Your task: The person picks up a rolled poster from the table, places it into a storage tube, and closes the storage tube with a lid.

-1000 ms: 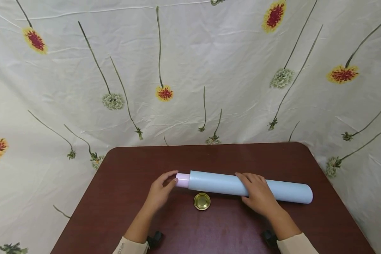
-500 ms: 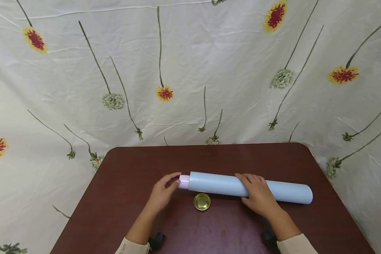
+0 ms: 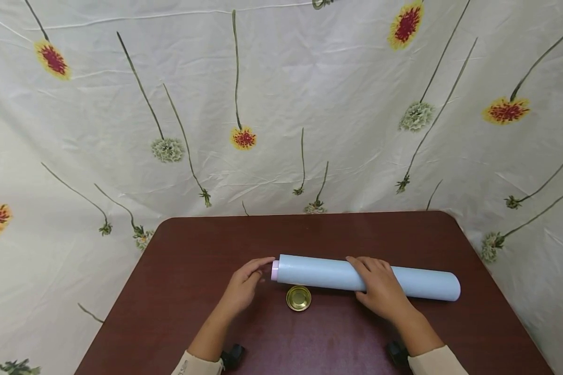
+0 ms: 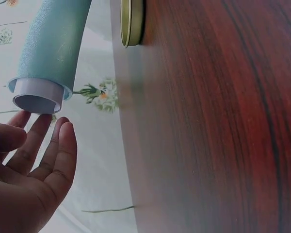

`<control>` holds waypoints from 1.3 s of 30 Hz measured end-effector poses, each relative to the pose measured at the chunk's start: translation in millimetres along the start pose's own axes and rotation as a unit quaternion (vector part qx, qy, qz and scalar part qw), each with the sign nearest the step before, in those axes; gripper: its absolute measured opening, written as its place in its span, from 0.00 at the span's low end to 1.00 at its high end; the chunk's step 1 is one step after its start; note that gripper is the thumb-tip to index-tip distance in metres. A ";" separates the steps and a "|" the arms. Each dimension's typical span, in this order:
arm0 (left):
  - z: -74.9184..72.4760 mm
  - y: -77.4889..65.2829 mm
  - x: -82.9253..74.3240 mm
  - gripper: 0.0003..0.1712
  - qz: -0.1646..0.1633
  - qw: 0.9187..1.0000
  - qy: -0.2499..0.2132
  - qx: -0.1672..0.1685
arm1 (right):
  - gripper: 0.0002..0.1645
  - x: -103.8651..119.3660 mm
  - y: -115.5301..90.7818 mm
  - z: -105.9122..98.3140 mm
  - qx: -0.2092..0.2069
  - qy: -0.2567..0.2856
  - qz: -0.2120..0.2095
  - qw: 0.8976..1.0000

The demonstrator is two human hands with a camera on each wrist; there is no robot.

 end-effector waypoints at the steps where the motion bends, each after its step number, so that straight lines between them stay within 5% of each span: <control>1: 0.4 -0.4 -0.3 0.27 -0.001 1.000 0.003 0.001 | 0.55 0.1 0.0 0.2 -0.001 0.000 0.000 1.000; 13: 8.5 -0.3 -2.9 0.32 0.027 0.999 0.001 0.018 | 0.55 4.0 0.7 -0.7 -0.004 0.006 -0.003 1.000; 30: 16.3 -4.9 -3.0 0.26 0.010 0.999 0.032 0.042 | 0.55 6.4 0.6 -1.7 -0.006 0.007 -0.009 1.000; 39: 11.3 -2.7 -2.8 0.27 0.008 1.000 0.018 0.010 | 0.55 5.2 0.5 -0.3 0.005 0.007 0.000 1.000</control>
Point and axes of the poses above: each hand's wrist, its own y-axis towards the middle knuckle, its own z-axis out of the palm, x = y × z, the point moved 9 cm from there along y, towards the middle knuckle, and after that the axes turned 8 degrees about -x, right-handed, at the moved point
